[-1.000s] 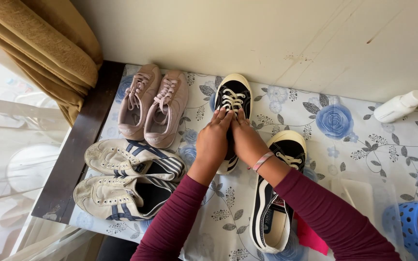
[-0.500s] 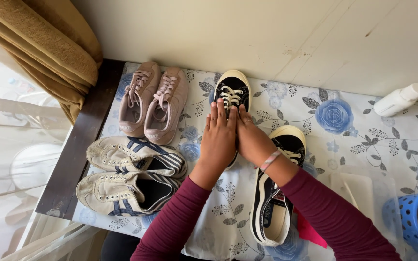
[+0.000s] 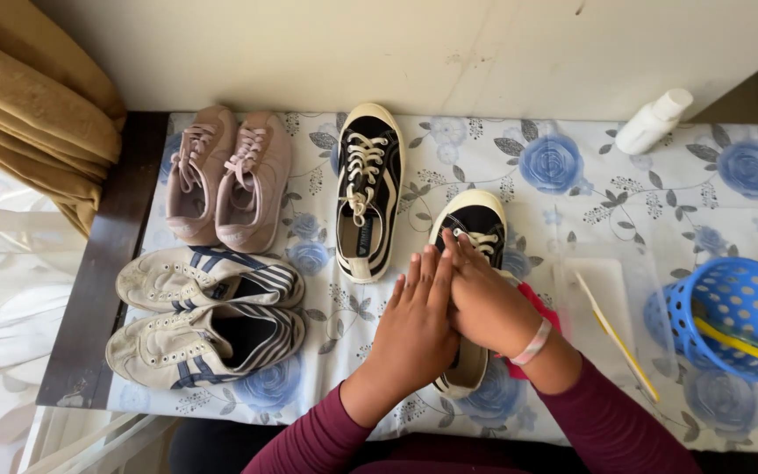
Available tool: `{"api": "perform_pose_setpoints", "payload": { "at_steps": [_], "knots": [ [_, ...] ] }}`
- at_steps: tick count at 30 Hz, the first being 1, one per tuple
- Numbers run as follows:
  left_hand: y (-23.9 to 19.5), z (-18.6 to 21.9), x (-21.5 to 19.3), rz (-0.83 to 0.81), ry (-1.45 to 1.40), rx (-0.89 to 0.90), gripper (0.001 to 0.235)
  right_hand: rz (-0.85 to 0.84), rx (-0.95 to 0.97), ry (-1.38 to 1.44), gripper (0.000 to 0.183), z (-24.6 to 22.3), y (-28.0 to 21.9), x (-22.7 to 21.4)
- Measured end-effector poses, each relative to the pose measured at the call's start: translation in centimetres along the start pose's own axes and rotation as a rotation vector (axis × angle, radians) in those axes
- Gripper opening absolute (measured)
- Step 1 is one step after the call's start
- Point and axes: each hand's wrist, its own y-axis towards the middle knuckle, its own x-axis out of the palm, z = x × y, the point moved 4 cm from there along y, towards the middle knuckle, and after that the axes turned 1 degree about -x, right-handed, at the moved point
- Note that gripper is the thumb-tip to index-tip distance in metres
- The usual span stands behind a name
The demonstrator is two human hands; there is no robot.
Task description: The person unties the laces of a black sneaker and then uses a toothbrush to scrub the upper fabric around the eyelets. The task focuses on one shoe at a time on a table with other shoes nearby.
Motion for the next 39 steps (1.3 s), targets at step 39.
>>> {"api": "perform_pose_setpoints", "payload": {
  "at_steps": [39],
  "knots": [
    [-2.0, 0.3, 5.1, 0.159, -0.005, 0.049, 0.082, 0.567, -0.036, 0.421, 0.086, 2.2, -7.1, 4.6]
  ]
}}
